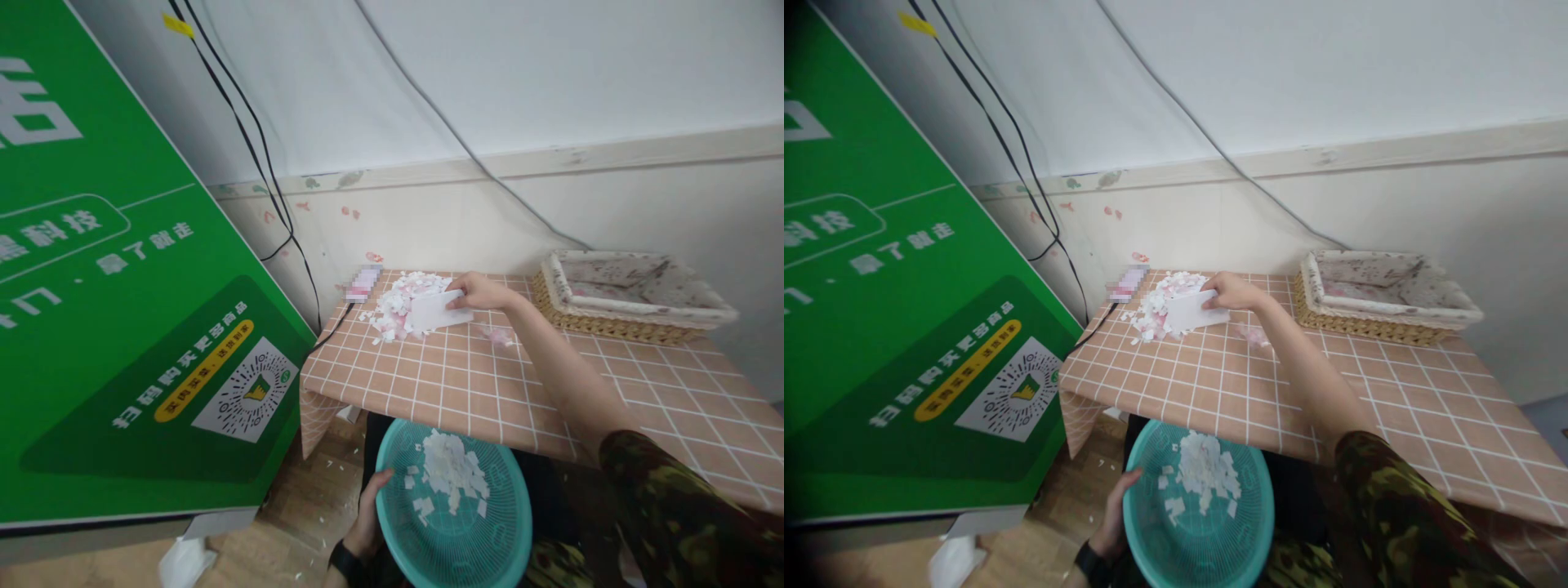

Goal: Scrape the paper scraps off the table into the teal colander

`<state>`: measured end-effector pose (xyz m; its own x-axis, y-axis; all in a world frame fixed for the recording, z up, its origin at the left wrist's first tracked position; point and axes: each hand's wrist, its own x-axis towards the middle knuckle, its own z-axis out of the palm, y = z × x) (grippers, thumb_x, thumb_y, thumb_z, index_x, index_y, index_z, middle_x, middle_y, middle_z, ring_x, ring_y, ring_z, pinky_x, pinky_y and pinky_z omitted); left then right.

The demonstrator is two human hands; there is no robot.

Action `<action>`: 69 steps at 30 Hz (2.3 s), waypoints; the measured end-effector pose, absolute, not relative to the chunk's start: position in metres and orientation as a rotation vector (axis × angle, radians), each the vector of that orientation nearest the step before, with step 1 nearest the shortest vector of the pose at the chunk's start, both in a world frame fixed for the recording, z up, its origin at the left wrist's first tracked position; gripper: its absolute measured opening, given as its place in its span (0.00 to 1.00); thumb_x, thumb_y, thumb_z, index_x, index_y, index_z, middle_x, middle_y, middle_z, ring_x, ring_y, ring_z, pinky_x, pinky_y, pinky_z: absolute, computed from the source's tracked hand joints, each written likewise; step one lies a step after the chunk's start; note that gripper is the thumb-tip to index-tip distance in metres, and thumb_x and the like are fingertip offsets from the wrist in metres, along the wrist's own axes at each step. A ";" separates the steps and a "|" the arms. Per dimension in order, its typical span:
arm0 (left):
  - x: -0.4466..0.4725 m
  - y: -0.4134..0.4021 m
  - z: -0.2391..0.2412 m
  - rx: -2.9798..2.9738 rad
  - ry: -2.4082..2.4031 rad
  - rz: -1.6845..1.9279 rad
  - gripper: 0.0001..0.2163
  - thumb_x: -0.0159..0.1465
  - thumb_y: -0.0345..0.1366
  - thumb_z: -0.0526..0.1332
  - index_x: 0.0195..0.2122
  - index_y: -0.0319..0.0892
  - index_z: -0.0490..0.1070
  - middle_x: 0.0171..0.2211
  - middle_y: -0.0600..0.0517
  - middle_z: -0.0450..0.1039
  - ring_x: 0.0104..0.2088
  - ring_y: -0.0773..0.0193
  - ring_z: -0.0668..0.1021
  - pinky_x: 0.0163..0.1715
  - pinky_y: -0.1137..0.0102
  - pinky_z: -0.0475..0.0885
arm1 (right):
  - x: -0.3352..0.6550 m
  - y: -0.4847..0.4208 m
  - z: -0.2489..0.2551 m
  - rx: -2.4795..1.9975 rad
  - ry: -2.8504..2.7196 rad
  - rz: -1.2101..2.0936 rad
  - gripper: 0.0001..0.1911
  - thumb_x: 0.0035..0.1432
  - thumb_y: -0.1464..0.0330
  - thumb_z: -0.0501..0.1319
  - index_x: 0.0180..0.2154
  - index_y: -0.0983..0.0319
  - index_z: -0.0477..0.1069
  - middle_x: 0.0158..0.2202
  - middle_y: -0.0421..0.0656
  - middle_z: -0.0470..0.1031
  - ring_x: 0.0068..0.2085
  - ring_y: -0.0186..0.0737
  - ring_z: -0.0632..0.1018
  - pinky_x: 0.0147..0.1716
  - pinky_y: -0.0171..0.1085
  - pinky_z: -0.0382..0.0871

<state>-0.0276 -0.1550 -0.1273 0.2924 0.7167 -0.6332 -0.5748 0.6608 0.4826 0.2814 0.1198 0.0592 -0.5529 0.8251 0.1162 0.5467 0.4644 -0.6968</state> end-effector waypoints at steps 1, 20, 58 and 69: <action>-0.025 -0.154 -0.128 0.175 0.928 0.862 0.17 0.57 0.42 0.58 0.39 0.32 0.76 0.33 0.44 0.79 0.37 0.51 0.78 0.44 0.58 0.67 | 0.281 0.120 0.060 -1.150 -2.298 0.856 0.11 0.46 0.64 0.63 0.29 0.66 0.75 0.27 0.41 0.73 0.28 0.35 0.71 0.27 0.32 0.62; 0.028 -0.138 -0.130 0.271 0.846 0.699 0.17 0.54 0.42 0.59 0.38 0.32 0.76 0.35 0.42 0.78 0.36 0.51 0.77 0.44 0.60 0.66 | 0.282 0.120 0.061 -1.167 -2.306 0.789 0.09 0.47 0.65 0.61 0.29 0.64 0.74 0.25 0.39 0.71 0.27 0.33 0.69 0.26 0.32 0.59; 0.025 -0.133 -0.137 0.313 0.873 0.794 0.14 0.54 0.41 0.61 0.34 0.34 0.77 0.32 0.44 0.79 0.34 0.55 0.77 0.44 0.61 0.66 | 0.298 0.124 0.060 -1.169 -2.328 0.860 0.13 0.45 0.64 0.63 0.32 0.66 0.75 0.28 0.41 0.74 0.29 0.35 0.71 0.27 0.33 0.62; 0.021 -0.133 -0.140 0.339 0.859 0.809 0.14 0.56 0.40 0.59 0.35 0.34 0.77 0.33 0.44 0.79 0.32 0.55 0.78 0.42 0.61 0.68 | 0.300 0.120 0.065 -1.180 -2.372 0.861 0.13 0.44 0.64 0.62 0.33 0.66 0.75 0.27 0.40 0.73 0.28 0.34 0.70 0.27 0.32 0.61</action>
<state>0.0212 -0.1329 -0.1400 0.3868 0.7490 -0.5379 -0.4924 0.6609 0.5663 0.2995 0.1202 0.0648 -0.5897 0.8065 0.0431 0.5911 0.4674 -0.6574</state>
